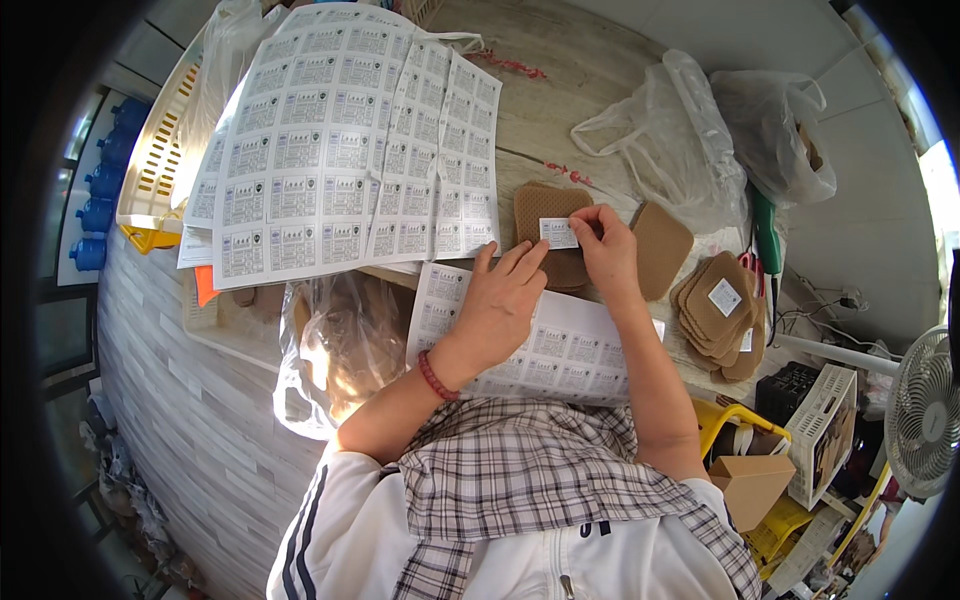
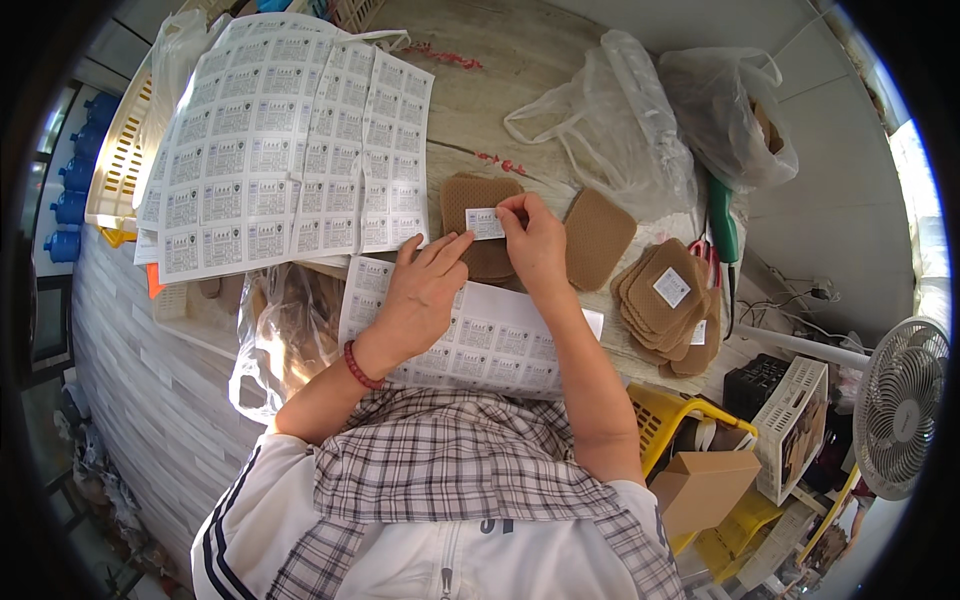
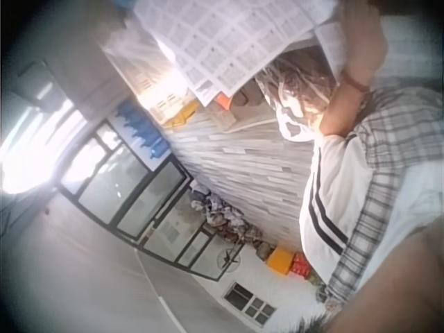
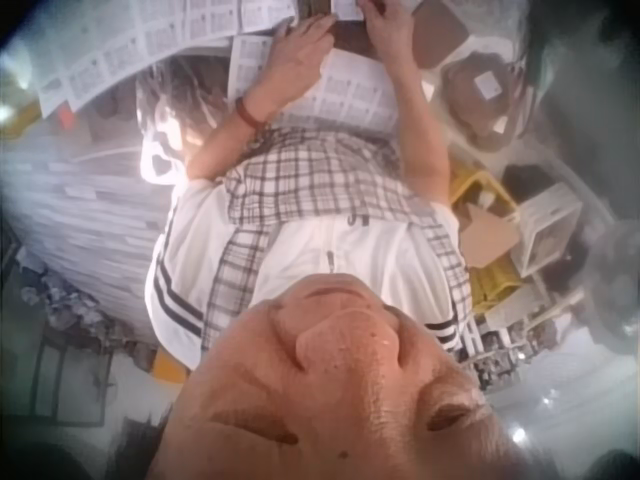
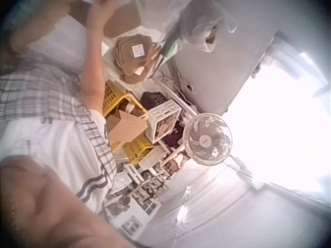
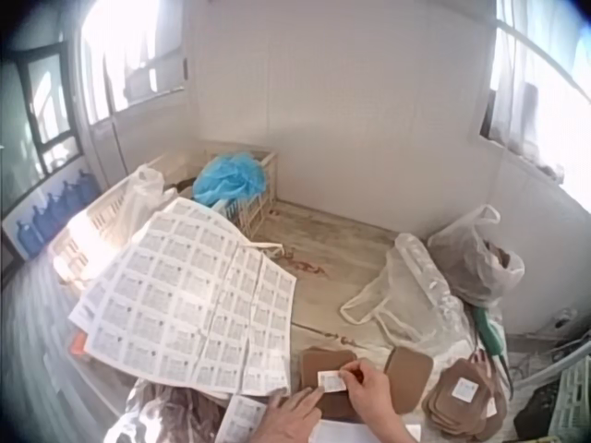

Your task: The person repeatedly peels small printed labels from a sheet and affixes them to small brown pouches on a table. The person handles the label sheet and pouches by hand, placing each labeled pouch aside after application.

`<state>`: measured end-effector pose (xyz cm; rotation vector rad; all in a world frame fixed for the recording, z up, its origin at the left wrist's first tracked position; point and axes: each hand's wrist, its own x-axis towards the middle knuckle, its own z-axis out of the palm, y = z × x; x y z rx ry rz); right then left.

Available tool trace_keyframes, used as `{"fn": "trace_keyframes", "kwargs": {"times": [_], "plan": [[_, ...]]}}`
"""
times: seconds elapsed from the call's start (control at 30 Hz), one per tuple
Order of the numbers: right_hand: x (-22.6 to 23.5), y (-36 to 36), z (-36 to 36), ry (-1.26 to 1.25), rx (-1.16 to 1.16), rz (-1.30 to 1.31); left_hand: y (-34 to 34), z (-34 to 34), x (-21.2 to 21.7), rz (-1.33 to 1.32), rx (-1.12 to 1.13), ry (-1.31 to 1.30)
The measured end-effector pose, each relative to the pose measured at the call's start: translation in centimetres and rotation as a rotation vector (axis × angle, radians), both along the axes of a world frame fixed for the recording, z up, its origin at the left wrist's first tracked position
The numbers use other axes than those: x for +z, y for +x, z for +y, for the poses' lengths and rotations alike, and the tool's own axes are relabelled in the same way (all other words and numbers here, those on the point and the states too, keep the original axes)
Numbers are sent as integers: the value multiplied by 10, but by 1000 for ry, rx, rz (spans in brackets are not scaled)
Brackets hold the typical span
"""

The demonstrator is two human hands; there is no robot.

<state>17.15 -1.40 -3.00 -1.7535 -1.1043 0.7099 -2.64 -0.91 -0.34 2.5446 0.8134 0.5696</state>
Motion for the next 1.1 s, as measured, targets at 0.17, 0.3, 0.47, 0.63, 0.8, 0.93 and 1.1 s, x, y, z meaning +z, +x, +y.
{"fn": "trace_keyframes", "kwargs": {"times": [0.17, 0.3, 0.47, 0.63, 0.8, 0.93, 1.1], "plan": [[2, -3, -1, 1, -12, -3, 0, 0, 1, 21, 1, 1], [-4, -3, -3, 43, 12, -119, 0, 0, 2, 30, 1, 18], [-1, -17, -6, 127, -11, -509, 2, -1, 3, 52, 5, 26], [-10, -12, -5, 135, -34, -683, 2, -3, 0, 47, 15, 46], [-7, -9, -4, 250, -93, -694, 2, -3, -3, 37, 15, 43], [-6, -8, -2, 351, -110, -607, -1, -5, -5, 54, 12, 29], [-2, -3, -9, 186, -151, -276, -5, -6, -7, -6, -5, 14]]}}
